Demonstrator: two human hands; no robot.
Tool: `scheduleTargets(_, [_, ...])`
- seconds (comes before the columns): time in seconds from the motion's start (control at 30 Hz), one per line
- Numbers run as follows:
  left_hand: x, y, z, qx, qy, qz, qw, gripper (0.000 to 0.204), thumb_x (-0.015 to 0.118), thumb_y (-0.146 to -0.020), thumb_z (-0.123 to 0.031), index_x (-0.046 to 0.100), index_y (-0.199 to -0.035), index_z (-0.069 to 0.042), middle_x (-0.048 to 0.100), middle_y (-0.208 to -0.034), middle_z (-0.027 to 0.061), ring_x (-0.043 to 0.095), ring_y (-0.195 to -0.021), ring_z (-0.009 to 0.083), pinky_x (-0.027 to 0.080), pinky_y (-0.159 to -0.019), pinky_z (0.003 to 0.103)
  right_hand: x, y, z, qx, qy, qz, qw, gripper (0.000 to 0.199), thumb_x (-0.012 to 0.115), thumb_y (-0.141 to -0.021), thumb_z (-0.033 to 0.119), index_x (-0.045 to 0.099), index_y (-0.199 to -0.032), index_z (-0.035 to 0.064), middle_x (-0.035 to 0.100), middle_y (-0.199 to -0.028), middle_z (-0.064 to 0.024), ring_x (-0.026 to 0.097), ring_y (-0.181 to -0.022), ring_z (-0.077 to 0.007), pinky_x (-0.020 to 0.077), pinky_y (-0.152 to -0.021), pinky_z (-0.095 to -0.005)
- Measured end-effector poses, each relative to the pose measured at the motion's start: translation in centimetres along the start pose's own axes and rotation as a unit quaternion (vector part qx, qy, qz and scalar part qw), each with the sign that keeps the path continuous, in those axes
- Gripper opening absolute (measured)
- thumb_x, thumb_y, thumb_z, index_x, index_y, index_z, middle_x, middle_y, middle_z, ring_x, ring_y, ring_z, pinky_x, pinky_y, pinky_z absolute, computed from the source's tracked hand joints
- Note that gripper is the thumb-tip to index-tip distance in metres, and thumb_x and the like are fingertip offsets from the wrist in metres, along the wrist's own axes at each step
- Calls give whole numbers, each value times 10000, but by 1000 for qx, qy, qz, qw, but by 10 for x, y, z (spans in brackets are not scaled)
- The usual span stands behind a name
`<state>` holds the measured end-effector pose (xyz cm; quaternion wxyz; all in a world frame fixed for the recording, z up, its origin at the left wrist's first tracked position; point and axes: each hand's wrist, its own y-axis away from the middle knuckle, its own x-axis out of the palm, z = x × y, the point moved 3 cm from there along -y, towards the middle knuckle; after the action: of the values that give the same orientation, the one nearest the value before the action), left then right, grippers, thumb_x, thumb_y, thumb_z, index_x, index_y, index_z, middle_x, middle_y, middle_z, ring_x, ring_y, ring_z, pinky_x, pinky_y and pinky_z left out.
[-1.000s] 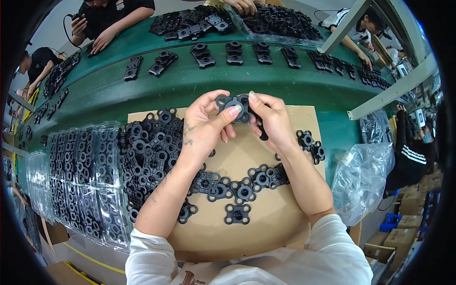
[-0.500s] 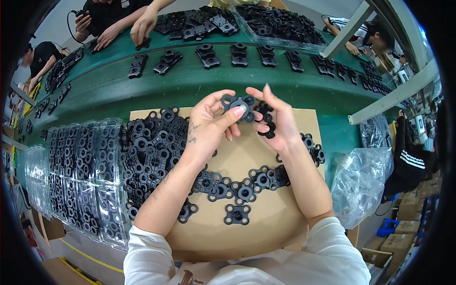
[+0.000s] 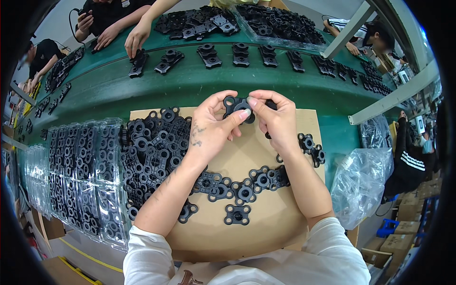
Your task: The person assembles plastic components by inserting small plugs into plastic bases by hand and sets them down, then retrieves additional plugs from a plastic bag onto the cardboard surface.
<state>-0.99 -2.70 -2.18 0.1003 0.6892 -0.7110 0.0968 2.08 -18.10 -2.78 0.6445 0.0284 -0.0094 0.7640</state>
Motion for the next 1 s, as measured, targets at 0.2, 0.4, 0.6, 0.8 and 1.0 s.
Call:
scheduleTargets(0.2, [-6, -3, 5, 49, 86, -13, 995, 382, 589, -847, -7, 503, -1218, 21, 615, -890, 108, 589, -590, 129, 424, -447, 176, 0, -6, -2, 160, -389, 44, 906, 353, 538, -935, 162, 493, -1233, -21, 540, -777, -50, 379, -478, -48, 266, -349, -154])
scheduleTargets(0.4, [-1, -2, -3, 19, 116, 24, 993, 402, 583, -847, -17, 489, -1238, 14, 616, -948, 115, 594, -622, 134, 416, -457, 173, -11, -11, -16, 123, -445, 126, 878, 302, 547, -931, 179, 535, -1152, -28, 595, -854, -75, 435, -544, -48, 266, -353, -157])
scheduleTargets(0.6, [-6, -4, 1, 9, 110, 47, 993, 421, 599, -844, -30, 482, -1246, 8, 626, -929, 107, 591, -614, 130, 385, -445, 160, -1, -8, -1, 134, -363, 73, 919, 254, 530, -939, 135, 527, -1134, -27, 566, -838, -76, 438, -558, -40, 288, -344, -137])
scheduleTargets(0.8, [-3, -5, 3, 7, 104, 60, 993, 419, 611, -842, -17, 488, -1241, 14, 635, -890, 100, 590, -605, 125, 365, -428, 149, 0, -6, -7, 123, -361, 104, 919, 224, 573, -924, 139, 576, -1073, -27, 599, -854, -82, 442, -541, -40, 273, -349, -147])
scheduleTargets(1.0, [-2, -3, 2, 1, 100, 53, 994, 403, 618, -842, 1, 505, -1227, 22, 644, -868, 103, 588, -584, 122, 360, -402, 142, 0, 0, -1, 81, -278, 80, 954, 191, 578, -926, 147, 613, -1005, -23, 592, -755, -65, 416, -492, -43, 269, -355, -148])
